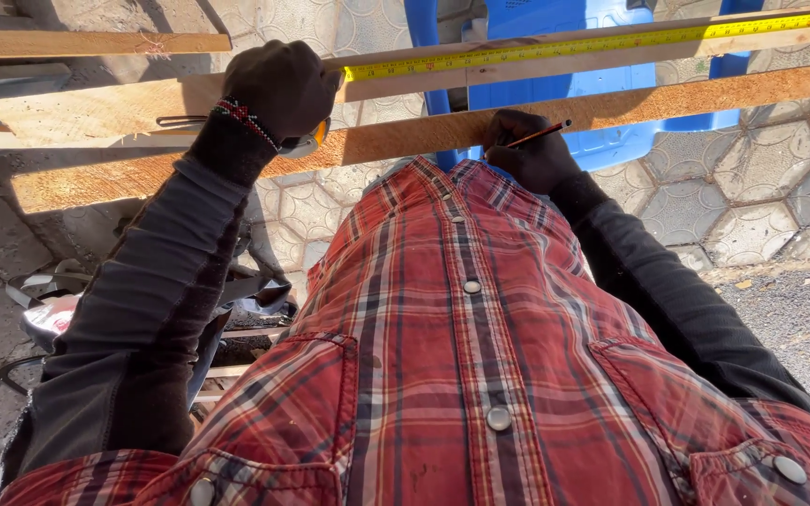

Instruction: Measuring and marking wooden planks and a sofa frame for cutting or assembly using a tape measure and pencil.

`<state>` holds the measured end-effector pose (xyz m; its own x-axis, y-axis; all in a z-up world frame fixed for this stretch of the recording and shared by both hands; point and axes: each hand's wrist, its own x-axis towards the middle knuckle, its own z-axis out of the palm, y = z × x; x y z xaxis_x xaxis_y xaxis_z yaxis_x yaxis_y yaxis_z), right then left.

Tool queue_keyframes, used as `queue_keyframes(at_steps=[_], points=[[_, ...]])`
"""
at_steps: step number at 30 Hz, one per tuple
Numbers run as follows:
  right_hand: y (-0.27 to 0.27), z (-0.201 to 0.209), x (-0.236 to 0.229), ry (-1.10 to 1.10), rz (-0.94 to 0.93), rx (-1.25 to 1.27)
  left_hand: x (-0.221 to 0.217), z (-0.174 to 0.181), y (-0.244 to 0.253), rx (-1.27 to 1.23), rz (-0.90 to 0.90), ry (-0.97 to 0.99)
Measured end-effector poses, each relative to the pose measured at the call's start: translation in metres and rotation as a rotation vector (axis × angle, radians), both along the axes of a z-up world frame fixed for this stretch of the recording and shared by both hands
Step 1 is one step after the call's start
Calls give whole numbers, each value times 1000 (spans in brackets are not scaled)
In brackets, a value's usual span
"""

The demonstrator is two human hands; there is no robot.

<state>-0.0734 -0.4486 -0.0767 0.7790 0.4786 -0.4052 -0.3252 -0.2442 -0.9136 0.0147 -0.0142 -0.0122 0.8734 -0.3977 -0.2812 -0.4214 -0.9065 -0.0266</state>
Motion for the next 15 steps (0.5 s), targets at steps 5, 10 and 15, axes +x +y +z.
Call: queue_keyframes(at_steps=[5, 10, 15], points=[[0, 5, -6, 25, 17, -1, 1, -5, 2, -5, 8, -7], [3, 4, -12, 46, 2, 35, -1, -13, 9, -14, -52, -81], [8, 11, -13, 154, -40, 108, 2, -12, 9, -36, 12, 7]])
